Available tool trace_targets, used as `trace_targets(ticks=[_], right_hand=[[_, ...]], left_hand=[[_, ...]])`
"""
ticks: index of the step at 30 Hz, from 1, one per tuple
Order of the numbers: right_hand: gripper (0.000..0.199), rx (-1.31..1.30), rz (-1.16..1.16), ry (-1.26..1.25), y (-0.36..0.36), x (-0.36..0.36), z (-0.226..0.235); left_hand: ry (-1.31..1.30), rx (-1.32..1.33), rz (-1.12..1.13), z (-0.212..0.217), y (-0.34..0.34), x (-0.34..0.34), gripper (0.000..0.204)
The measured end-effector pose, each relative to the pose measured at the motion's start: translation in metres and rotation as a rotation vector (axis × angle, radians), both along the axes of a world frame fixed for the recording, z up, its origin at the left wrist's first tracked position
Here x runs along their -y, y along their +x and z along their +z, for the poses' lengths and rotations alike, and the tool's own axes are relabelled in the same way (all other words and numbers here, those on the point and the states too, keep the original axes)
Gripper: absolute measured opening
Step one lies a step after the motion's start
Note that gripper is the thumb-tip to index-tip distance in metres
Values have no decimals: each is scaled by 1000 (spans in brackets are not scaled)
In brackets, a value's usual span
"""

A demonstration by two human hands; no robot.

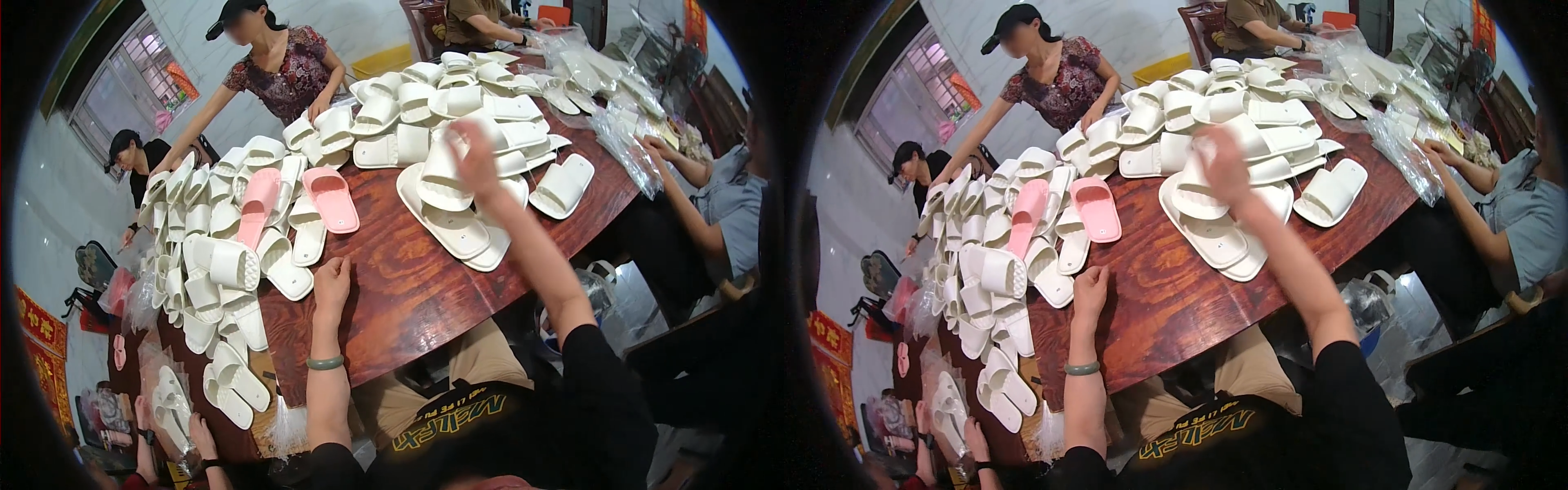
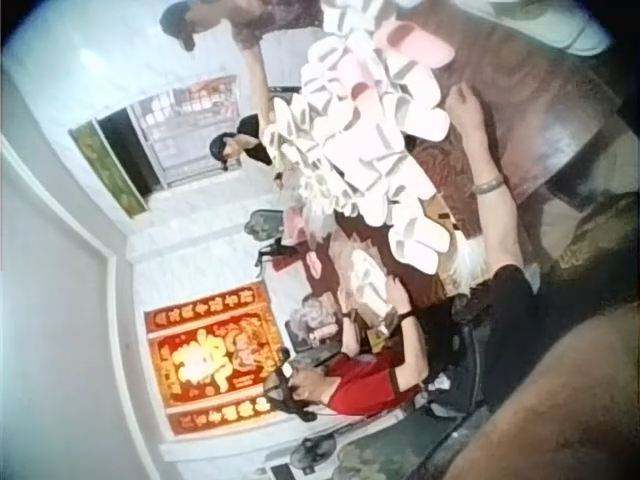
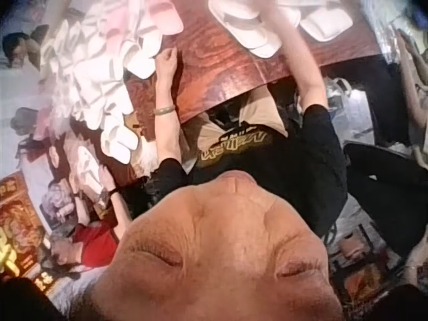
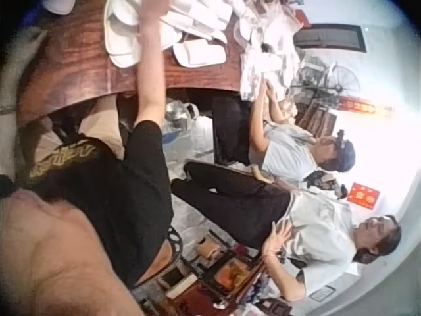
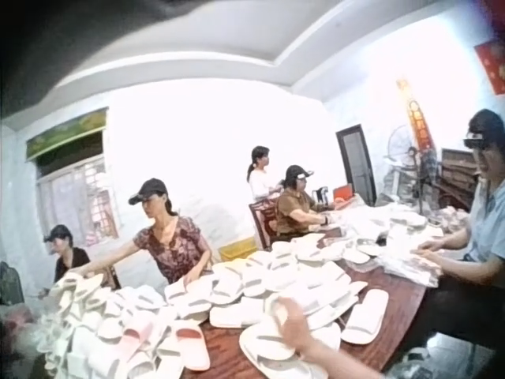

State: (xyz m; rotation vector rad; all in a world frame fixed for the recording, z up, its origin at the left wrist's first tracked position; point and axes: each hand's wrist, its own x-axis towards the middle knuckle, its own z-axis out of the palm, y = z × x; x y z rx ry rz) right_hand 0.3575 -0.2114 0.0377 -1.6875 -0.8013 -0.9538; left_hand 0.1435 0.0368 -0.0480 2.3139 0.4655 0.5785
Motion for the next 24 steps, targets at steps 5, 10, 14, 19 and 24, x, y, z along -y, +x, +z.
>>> trace_targets(ticks=[5, 10, 14, 19, 24], right_hand=[[56, -502, -471, -413, 143, 49, 16], [57, -781, -168, -375, 211, 70, -4], [28, -936, 132, -118, 188, 29, -18], [20, -888, 372, 360, 184, 64, -3], [19, -829, 264, 375, 153, 110, 47]], left_hand=[[89, 16, 11, -4, 3, 7, 28], [113, -51, -8, -8, 13, 14, 27], [141, -69, 49, -12, -3, -3, 26], [153, -56, 34, -8, 2, 2, 25], [161, -46, 25, -9, 3, 5, 25]])
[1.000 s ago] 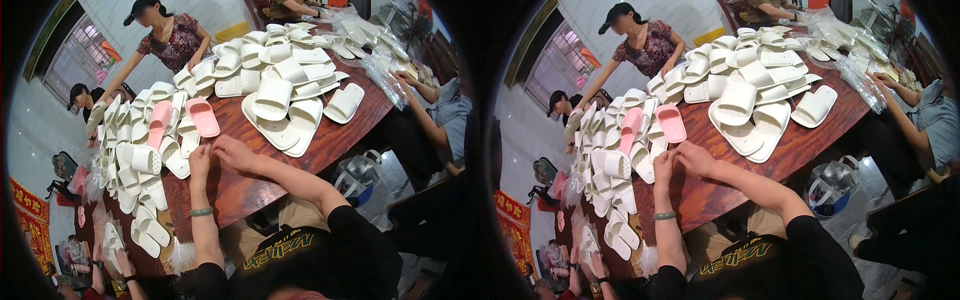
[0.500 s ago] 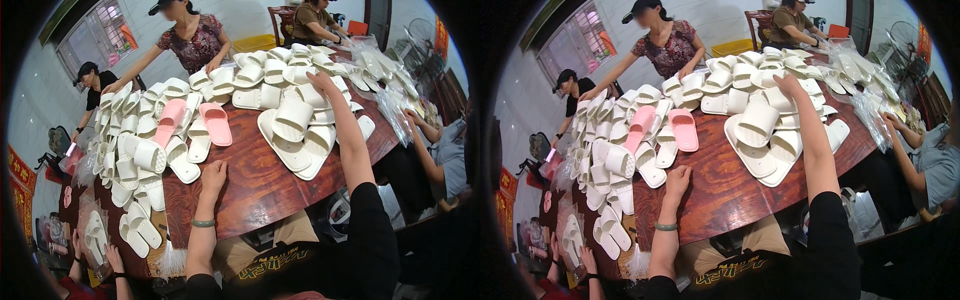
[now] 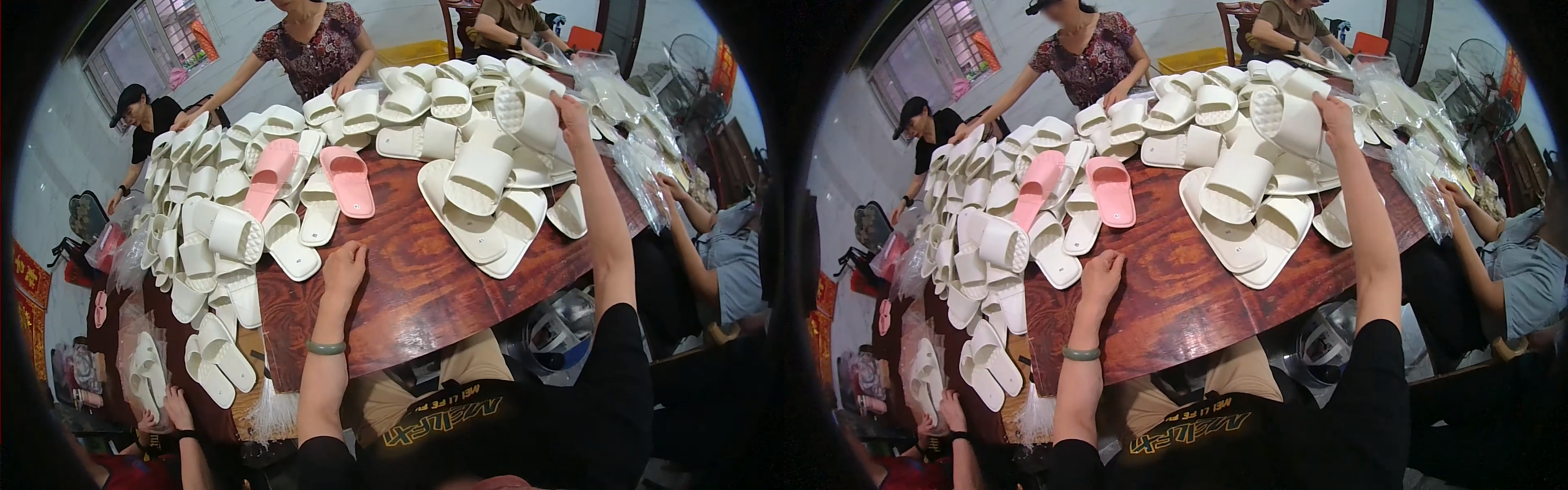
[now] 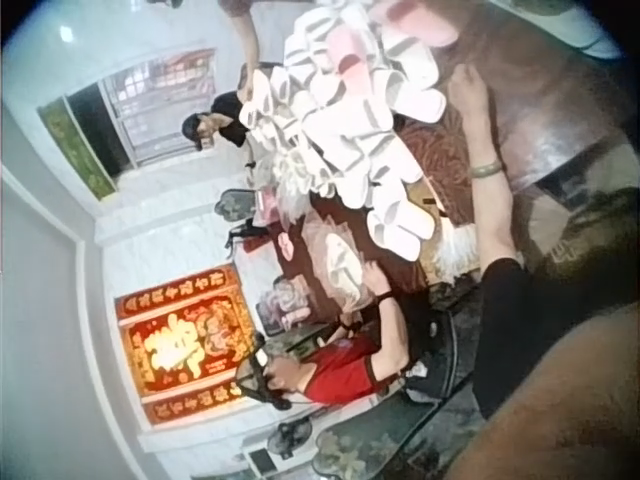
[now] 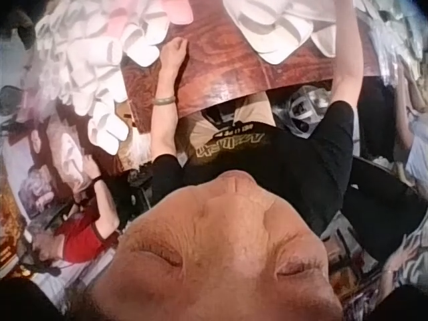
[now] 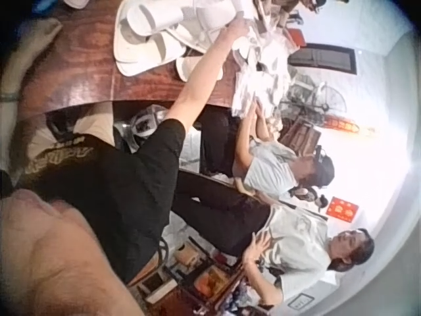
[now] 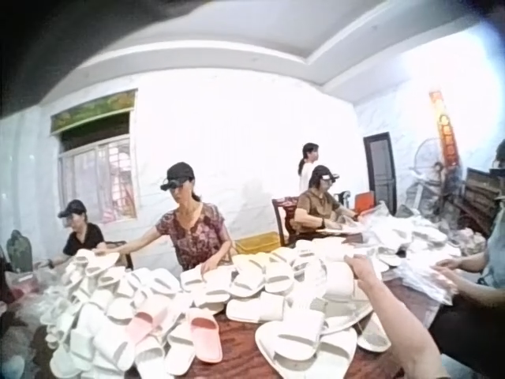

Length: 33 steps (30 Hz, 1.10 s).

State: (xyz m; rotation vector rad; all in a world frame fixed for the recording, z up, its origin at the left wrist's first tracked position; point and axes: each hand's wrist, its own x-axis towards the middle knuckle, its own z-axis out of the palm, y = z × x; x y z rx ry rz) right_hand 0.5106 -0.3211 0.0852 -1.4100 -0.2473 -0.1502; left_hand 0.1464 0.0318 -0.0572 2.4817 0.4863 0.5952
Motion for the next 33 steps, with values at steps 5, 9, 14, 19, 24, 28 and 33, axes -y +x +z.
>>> trace_targets(ticks=[5, 9, 14, 19, 24, 28, 33], right_hand=[[28, -52, 230, 199, -64, 14, 39], [43, -102, 695, 332, -174, -10, 45], [70, -273, 1047, 295, -286, -63, -25], [64, -619, 1187, 389, -344, -114, -72], [39, -545, 1164, 424, -346, -161, -109], [42, -511, 1202, 10, -330, -174, -90], [38, 22, 1092, -238, -323, -138, -79]], left_hand=[[49, 8, 3, -4, 8, -1, 26], [19, 85, 53, 3, 0, -9, 31], [-74, 163, 152, -2, -2, -22, 33], [-211, 456, 292, 17, -18, -34, 25], [-249, 663, 447, 29, -37, -61, 27], [-295, 737, 331, 35, -51, -61, 30], [-855, 553, -224, 101, -84, 41, 26]])
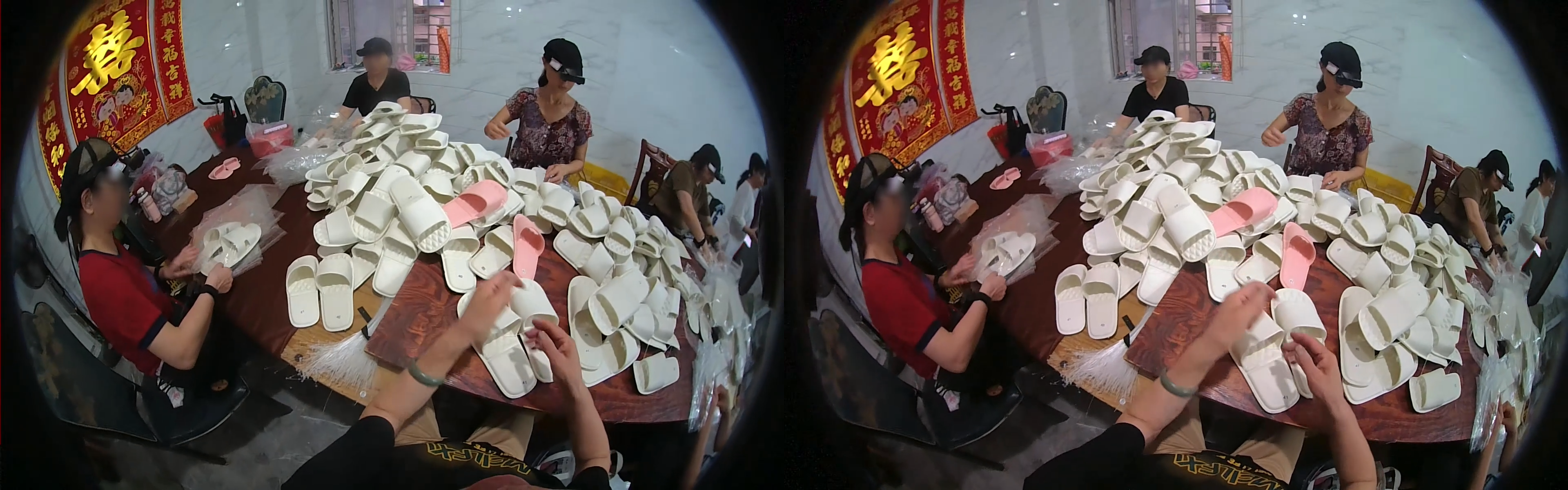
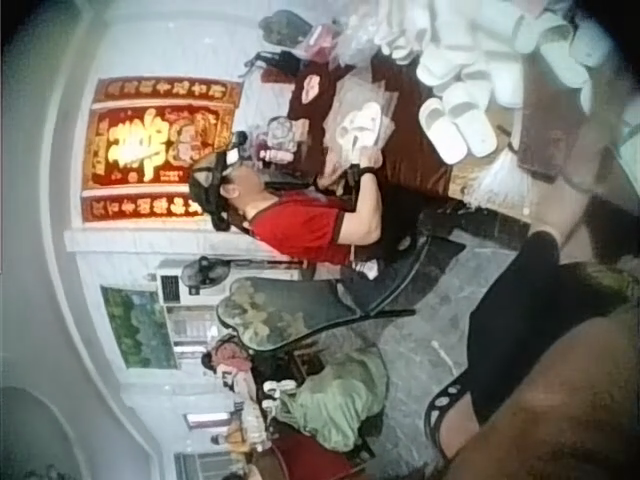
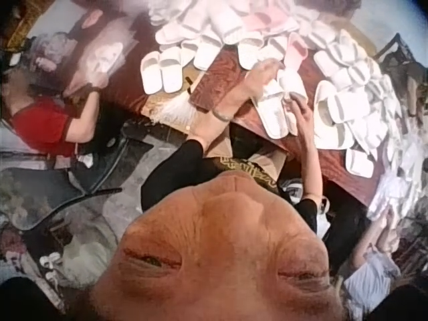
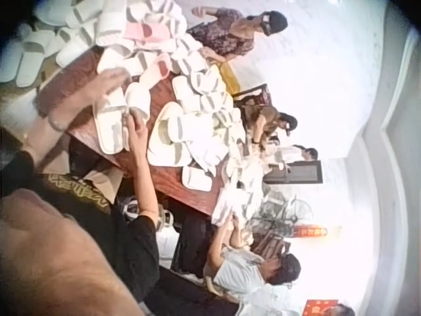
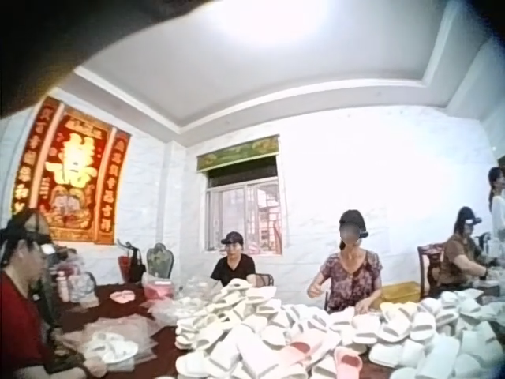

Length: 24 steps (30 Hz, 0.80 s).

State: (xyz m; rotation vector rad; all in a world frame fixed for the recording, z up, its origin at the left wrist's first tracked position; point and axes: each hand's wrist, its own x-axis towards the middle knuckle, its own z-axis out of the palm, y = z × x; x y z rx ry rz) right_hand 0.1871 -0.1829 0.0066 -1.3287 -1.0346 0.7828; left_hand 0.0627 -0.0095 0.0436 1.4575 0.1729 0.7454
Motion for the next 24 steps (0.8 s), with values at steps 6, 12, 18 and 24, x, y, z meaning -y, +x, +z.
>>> trace_targets(ticks=[6, 12, 18, 24], right_hand=[[44, -652, 127, 273, -45, 31, 9], [23, -126, -103, -263, -33, 94, 23], [15, 718, -382, -146, -14, 102, 32], [15, 905, -380, -123, -14, 85, 3]], left_hand=[[-249, 157, -505, 8, 3, 83, 24], [-163, 33, -286, -17, 6, 77, 28], [180, -229, -357, -8, -8, 38, 24], [204, -172, 201, -16, 15, -56, 24]])
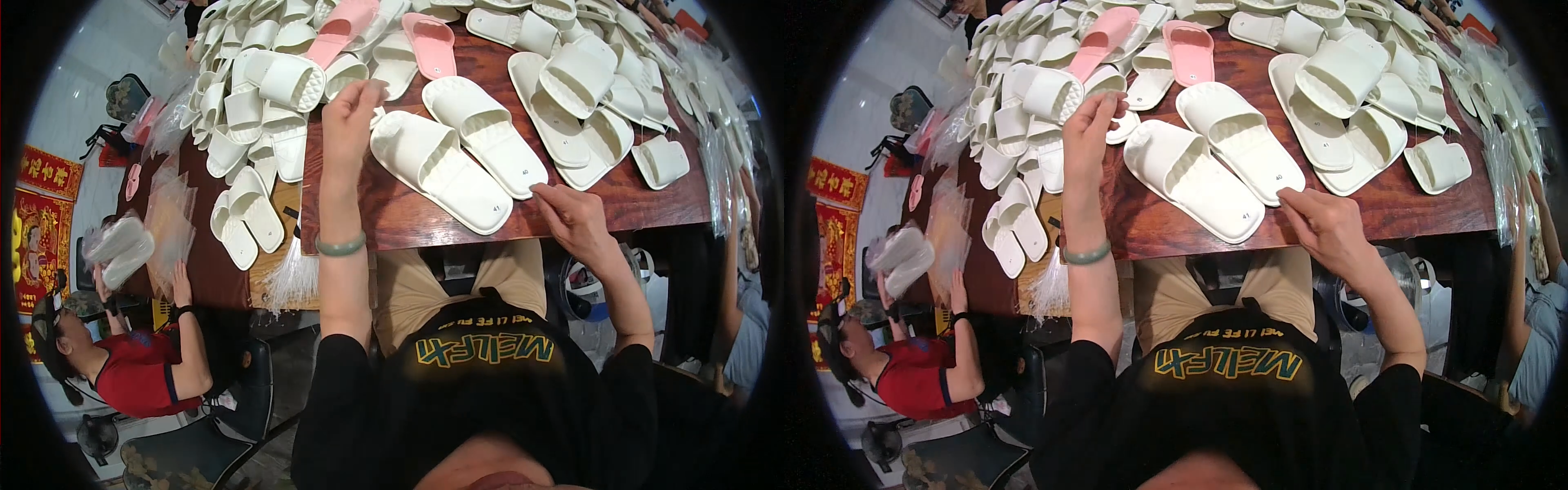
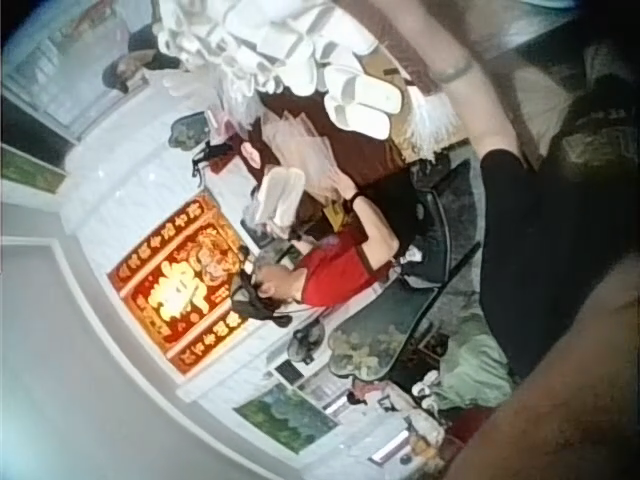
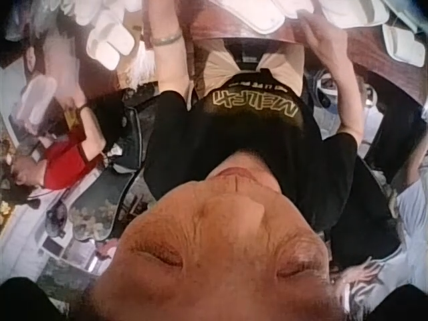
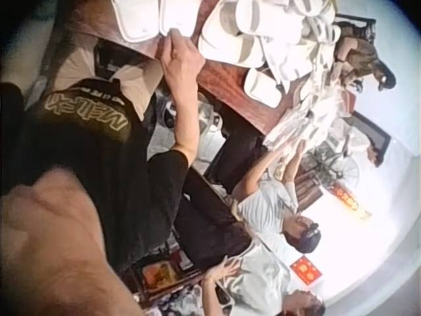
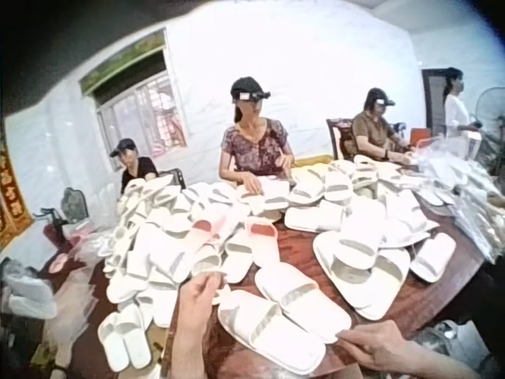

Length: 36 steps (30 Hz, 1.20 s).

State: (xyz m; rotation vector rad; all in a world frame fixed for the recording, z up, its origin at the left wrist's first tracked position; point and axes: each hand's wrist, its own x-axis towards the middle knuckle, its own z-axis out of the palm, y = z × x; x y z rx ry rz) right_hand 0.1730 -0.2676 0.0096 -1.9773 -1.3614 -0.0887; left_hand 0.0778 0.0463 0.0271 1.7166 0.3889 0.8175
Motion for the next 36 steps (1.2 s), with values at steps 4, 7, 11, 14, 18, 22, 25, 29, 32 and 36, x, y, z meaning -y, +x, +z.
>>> trace_targets(ticks=[4, 7, 11, 14, 18, 22, 25, 29, 32, 36], right_hand=[[18, 112, 34, -50, -6, -6, -9], [17, 162, 58, -82, -5, -13, -16], [16, 307, 109, -141, 2, -45, -24], [19, 396, 150, -154, 9, -82, -38], [20, 488, 124, -166, 13, -121, -51], [15, 509, 151, -145, 14, -136, -55], [12, 499, 109, -147, 15, -141, -60], [8, 481, 97, -150, 14, -145, -60], [7, 436, 77, -94, 12, -145, -59], [8, 411, 64, -69, 13, -145, -62]], left_hand=[[121, -226, 68, -53, 18, -43, 25], [238, -363, 108, -77, 18, -45, 26], [338, -376, 218, -82, 20, -41, 30], [408, -354, 311, -84, 17, -46, 36], [431, -392, 347, -82, 10, -50, 43], [331, -538, 333, -78, 2, -54, 56], [355, -520, 337, -79, 1, -55, 57], [414, -524, 348, -82, 3, -51, 58], [409, -492, 324, -77, 6, -41, 55], [388, -540, 247, -68, 10, -29, 50]])
